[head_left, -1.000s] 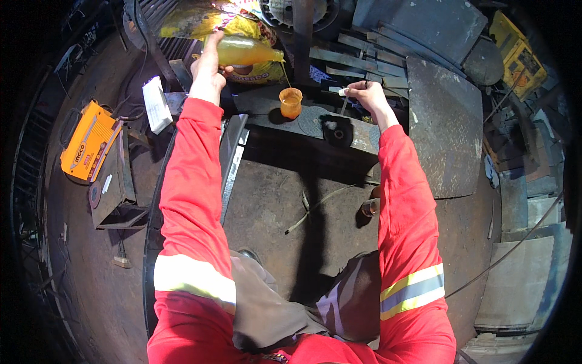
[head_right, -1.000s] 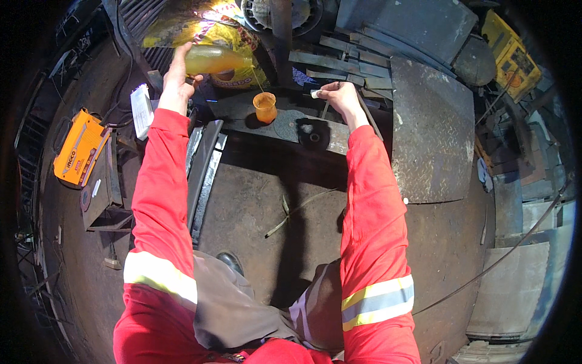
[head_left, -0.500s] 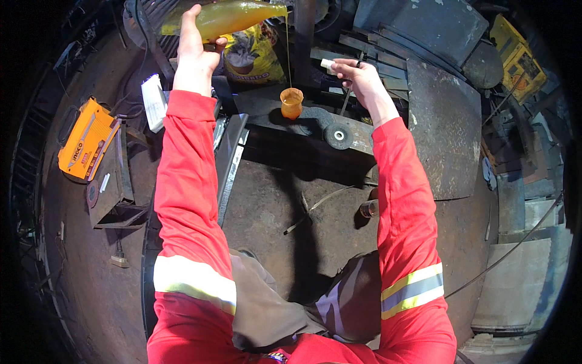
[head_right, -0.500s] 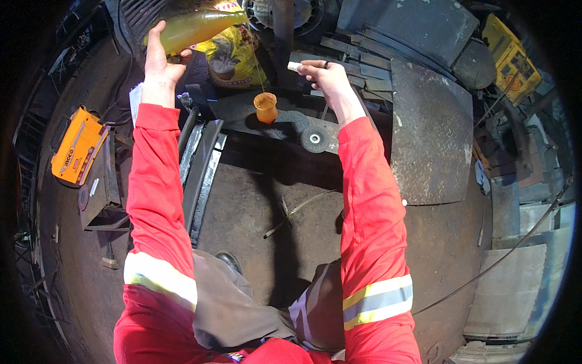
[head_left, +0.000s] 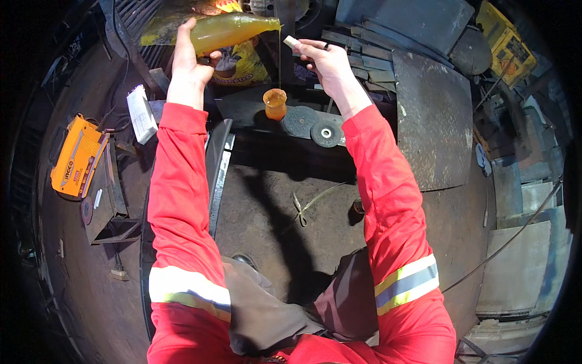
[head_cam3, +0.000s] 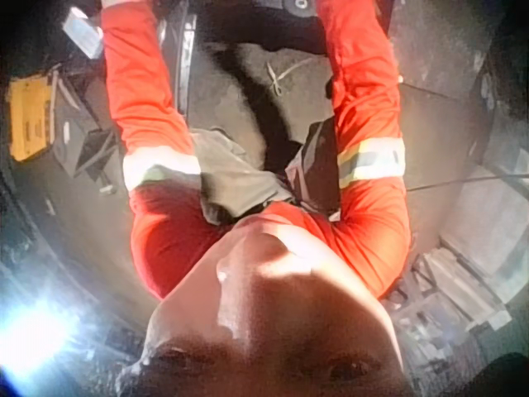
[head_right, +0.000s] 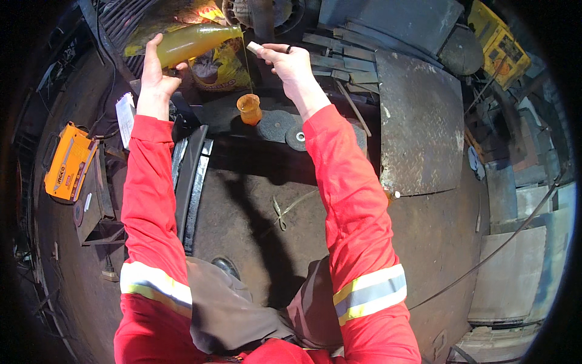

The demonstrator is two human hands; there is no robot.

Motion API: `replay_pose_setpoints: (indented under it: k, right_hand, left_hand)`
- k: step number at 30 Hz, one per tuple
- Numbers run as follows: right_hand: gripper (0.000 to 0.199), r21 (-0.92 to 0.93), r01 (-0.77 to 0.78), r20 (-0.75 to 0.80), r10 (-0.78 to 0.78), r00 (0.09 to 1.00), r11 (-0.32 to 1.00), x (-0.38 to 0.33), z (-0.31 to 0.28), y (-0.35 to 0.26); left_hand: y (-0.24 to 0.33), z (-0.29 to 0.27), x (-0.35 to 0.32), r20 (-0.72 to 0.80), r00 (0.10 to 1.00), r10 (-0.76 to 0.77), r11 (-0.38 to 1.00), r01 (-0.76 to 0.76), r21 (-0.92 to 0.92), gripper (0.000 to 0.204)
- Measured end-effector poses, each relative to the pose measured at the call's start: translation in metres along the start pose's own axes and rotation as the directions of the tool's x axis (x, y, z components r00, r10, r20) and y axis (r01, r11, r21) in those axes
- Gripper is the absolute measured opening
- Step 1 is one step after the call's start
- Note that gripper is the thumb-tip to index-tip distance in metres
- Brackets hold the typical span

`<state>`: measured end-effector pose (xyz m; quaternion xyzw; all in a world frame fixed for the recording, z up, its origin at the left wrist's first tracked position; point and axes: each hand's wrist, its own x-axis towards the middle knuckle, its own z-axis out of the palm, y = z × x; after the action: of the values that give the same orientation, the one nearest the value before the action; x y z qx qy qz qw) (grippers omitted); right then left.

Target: The person pours a yellow liquid from a bottle into a small plastic cup. They then use a yellow paintbrush to apply the liquid onto a long, dark metal beam, repeatedly dipping the brush into the cup to maintain coverage.

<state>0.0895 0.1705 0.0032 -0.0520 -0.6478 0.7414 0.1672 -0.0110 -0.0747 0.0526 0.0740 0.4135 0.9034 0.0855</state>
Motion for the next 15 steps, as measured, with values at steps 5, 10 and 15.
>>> replay_pose_setpoints:
  k: [5,10,15]
  right_hand:
    - [0.026,0.003,0.002,-0.029,-0.002,1.0,1.0,-0.002,0.004,-0.001]
    - [0.027,-0.024,0.042,-0.049,-0.043,0.998,0.999,0.002,-0.002,-0.001]
    - [0.029,-0.094,0.014,-0.169,-0.03,0.985,0.995,0.01,-0.02,-0.006]
  left_hand:
    - [-0.005,0.004,-0.003,-0.024,1.0,-0.014,1.0,0.014,0.009,0.034]
    - [-0.008,-0.002,-0.003,-0.074,0.997,-0.012,0.998,0.016,0.063,0.034]
    - [-0.024,-0.017,0.004,-0.39,0.92,-0.044,0.986,0.102,0.129,0.031]
